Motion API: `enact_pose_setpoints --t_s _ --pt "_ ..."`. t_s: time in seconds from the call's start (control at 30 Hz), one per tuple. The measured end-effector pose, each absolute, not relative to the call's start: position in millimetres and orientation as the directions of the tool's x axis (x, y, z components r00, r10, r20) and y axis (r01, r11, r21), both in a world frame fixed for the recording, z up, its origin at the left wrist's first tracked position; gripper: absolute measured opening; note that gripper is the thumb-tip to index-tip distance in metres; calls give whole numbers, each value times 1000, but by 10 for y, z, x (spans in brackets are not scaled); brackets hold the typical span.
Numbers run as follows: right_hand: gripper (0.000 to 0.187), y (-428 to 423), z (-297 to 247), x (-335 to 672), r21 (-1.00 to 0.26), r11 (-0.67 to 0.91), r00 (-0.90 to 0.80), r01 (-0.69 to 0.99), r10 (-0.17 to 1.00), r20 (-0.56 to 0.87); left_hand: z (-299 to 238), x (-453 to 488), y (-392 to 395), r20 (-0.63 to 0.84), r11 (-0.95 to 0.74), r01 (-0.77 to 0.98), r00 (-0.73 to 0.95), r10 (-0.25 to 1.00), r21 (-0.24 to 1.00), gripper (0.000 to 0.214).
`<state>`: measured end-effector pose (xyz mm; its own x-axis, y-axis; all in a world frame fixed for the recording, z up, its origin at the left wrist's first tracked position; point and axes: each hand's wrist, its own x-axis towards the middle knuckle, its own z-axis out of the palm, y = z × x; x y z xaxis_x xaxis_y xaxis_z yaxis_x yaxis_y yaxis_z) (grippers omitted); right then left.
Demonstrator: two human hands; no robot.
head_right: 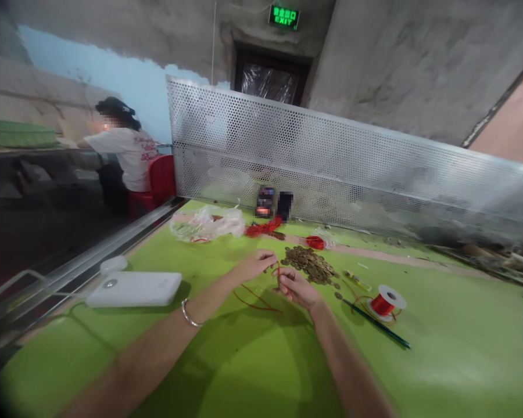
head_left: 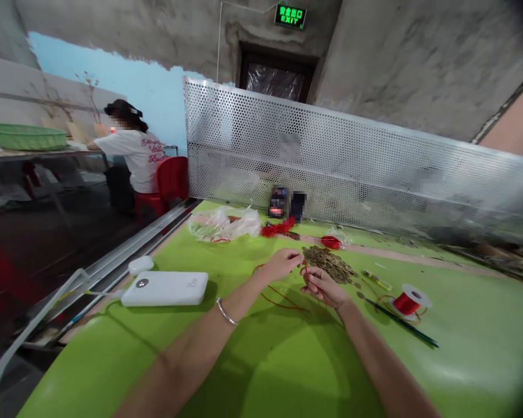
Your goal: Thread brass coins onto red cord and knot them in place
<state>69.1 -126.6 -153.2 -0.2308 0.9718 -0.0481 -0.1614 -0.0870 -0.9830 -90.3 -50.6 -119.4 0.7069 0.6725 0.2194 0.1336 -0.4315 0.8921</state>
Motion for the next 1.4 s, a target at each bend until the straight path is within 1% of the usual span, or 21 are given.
enact_pose_setpoints --t_s 0.1,0.23,0.33,0.43,0.5,0.6,0.7,0.8,0.93,1.0,1.1,1.27,1.33,1.4 --pt "48 -1278 -1565 726 -984 -77 -218 -159 975 -41 -1252 -841 -510 163 -322 84 726 668 943 28" --pt "47 -1291 -1630 789 -980 -48 -67 -195 997 -36 -1328 -692 -413 18 -124 83 759 651 989 24" --pt "46 -1303 -1669 844 -976 -12 48 -218 999 -23 -1406 -557 -347 -27 -27 57 779 626 998 25" --pt "44 -1316 -1690 879 -979 4 117 -204 993 -20 -1482 -457 -366 -74 87 25 782 619 996 24" --pt "44 -1322 -1697 883 -980 9 158 -198 987 -23 -1507 -432 -411 -74 108 8 775 628 994 23" --pt "44 -1324 -1700 868 -978 22 217 -209 976 -25 -1496 -457 -476 -4 29 -18 774 634 999 22" --pt "46 -1326 -1682 850 -981 13 227 -196 973 -32 -1462 -530 -515 60 -60 -28 760 647 998 22" --pt "51 -1324 -1625 838 -989 23 223 -145 975 -10 -1420 -625 -536 110 -214 44 745 658 976 25" --pt "54 -1311 -1526 821 -999 35 232 14 972 37 -1348 -732 -551 132 -418 242 712 689 876 29" --pt "54 -1312 -1501 823 -996 38 232 85 971 57 -1324 -755 -559 148 -509 302 729 668 806 30" --pt "55 -1325 -1496 855 -990 54 219 129 972 82 -1329 -748 -582 174 -619 337 767 617 709 28" --pt "59 -1330 -1492 984 -995 21 118 102 992 33 -1400 -703 -639 193 -681 373 775 602 630 19" --pt "55 -1315 -1497 1042 -990 4 76 139 997 15 -1425 -698 -659 222 -703 374 769 600 605 21" --pt "45 -1307 -1504 1080 -972 9 50 234 999 21 -1446 -703 -673 272 -736 362 763 587 573 24"
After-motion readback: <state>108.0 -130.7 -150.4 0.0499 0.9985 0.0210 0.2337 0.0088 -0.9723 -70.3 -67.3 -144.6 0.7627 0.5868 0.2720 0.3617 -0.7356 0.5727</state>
